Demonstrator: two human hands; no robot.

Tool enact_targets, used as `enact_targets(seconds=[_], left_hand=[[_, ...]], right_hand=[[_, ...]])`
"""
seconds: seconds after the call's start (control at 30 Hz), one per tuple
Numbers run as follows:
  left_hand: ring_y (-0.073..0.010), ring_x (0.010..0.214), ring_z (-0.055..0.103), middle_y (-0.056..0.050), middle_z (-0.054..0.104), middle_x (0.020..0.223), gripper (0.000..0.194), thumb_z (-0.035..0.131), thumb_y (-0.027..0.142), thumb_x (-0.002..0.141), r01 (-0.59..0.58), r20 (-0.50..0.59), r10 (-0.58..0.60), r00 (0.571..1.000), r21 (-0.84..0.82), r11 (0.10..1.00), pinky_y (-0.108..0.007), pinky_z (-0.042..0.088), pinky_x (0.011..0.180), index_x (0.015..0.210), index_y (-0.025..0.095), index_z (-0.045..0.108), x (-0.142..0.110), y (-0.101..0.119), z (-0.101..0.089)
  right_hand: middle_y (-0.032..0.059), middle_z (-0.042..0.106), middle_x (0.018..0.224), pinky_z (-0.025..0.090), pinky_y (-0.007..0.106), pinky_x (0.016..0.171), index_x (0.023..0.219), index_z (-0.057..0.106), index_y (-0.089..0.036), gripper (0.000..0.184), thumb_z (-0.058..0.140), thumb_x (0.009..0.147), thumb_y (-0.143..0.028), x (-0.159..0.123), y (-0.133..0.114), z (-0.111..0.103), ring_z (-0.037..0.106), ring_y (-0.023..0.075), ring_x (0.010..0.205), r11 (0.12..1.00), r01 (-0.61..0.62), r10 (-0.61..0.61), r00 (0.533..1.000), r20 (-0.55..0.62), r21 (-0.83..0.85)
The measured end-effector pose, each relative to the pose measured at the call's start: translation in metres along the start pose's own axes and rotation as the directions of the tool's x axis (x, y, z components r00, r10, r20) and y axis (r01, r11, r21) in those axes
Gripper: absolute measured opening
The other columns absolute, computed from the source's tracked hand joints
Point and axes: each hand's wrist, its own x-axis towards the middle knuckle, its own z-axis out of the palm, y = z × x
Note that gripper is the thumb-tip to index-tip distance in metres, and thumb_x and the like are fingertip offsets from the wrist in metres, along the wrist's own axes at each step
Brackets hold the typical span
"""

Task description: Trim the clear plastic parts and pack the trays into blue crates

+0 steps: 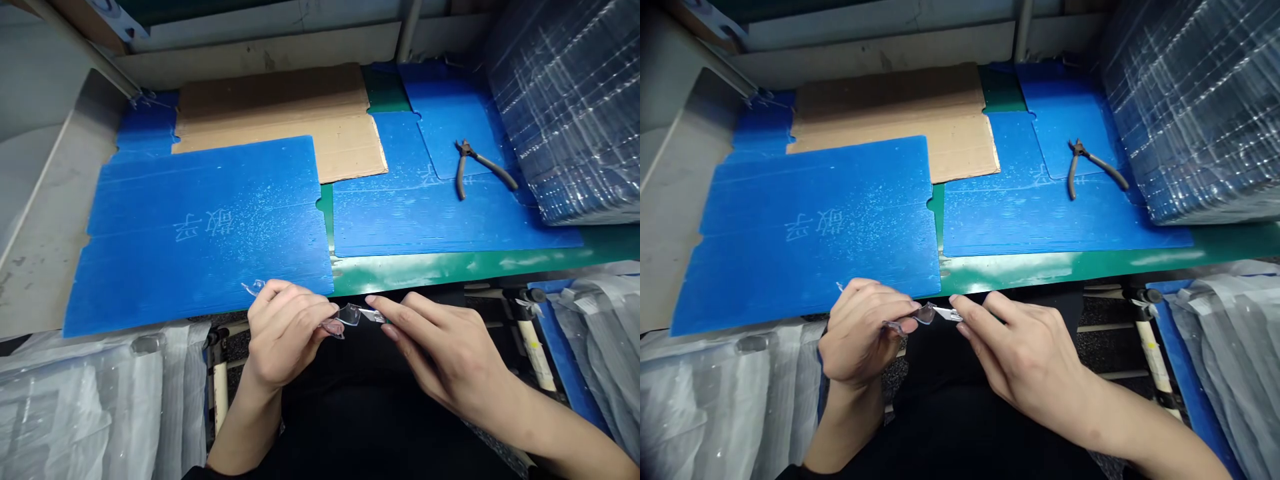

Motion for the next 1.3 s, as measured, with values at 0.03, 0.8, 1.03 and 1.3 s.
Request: enact_targets(seconds=[0.03, 0.8, 1.03, 1.3], left_hand=[[-0.0182, 0.072, 0.074, -0.003, 0.08, 0.082, 0.015, 0.064, 0.033, 0.111, -0.002, 0.0, 0.002, 1.0, -0.001, 1.0, -0.037, 0.047, 0.078, 0.105, 0.02, 0.07, -0.001, 0.001, 0.0], [-0.0157, 0.068, 0.052, -0.003, 0.062, 0.078, 0.04, 0.047, 0.047, 0.115, 0.481, 0.242, -0.467, 0.85, -0.717, 0.505, -0.031, 0.039, 0.063, 0.094, 0.021, 0.067, -0.013, 0.035, 0.035], [-0.0143, 0.066, 0.055, -0.002, 0.062, 0.076, 0.038, 0.047, 0.044, 0.116, 0.432, 0.199, -0.43, 0.881, -0.711, 0.555, -0.029, 0.042, 0.062, 0.093, 0.021, 0.066, -0.011, 0.037, 0.036], [-0.0142, 0.061, 0.054, -0.002, 0.061, 0.07, 0.045, 0.044, 0.047, 0.116, 0.393, 0.16, -0.392, 0.906, -0.663, 0.637, -0.03, 0.044, 0.061, 0.085, 0.021, 0.063, -0.004, 0.041, 0.037]], right_hand=[[0.0015, 0.061, 0.086, 0.043, 0.03, 0.06, 0.143, 0.066, -0.014, 0.031, 0.052, 0.115, -0.019, 0.0, 0.0, 0.0, 0.055, 0.0131, 0.065, 1.0, -0.002, 0.002, 1.0, -0.004, 0.005], [0.0128, 0.077, 0.126, 0.066, 0.032, 0.088, 0.158, 0.049, -0.021, 0.044, 0.046, 0.114, -0.016, 0.001, 0.0, 0.0, 0.078, 0.0222, 0.107, 0.982, -0.003, 0.012, 0.999, -0.042, 0.19], [0.0044, 0.071, 0.104, 0.062, 0.026, 0.077, 0.173, 0.033, -0.026, 0.06, 0.046, 0.116, -0.015, -0.007, -0.001, 0.006, 0.074, 0.0168, 0.089, 0.968, 0.055, -0.047, 0.998, -0.039, 0.244], [0.0062, 0.074, 0.112, 0.063, 0.027, 0.081, 0.176, 0.028, -0.03, 0.064, 0.045, 0.116, -0.017, -0.012, 0.0, 0.0, 0.075, 0.0171, 0.091, 0.96, 0.038, -0.036, 0.999, -0.015, 0.278]])
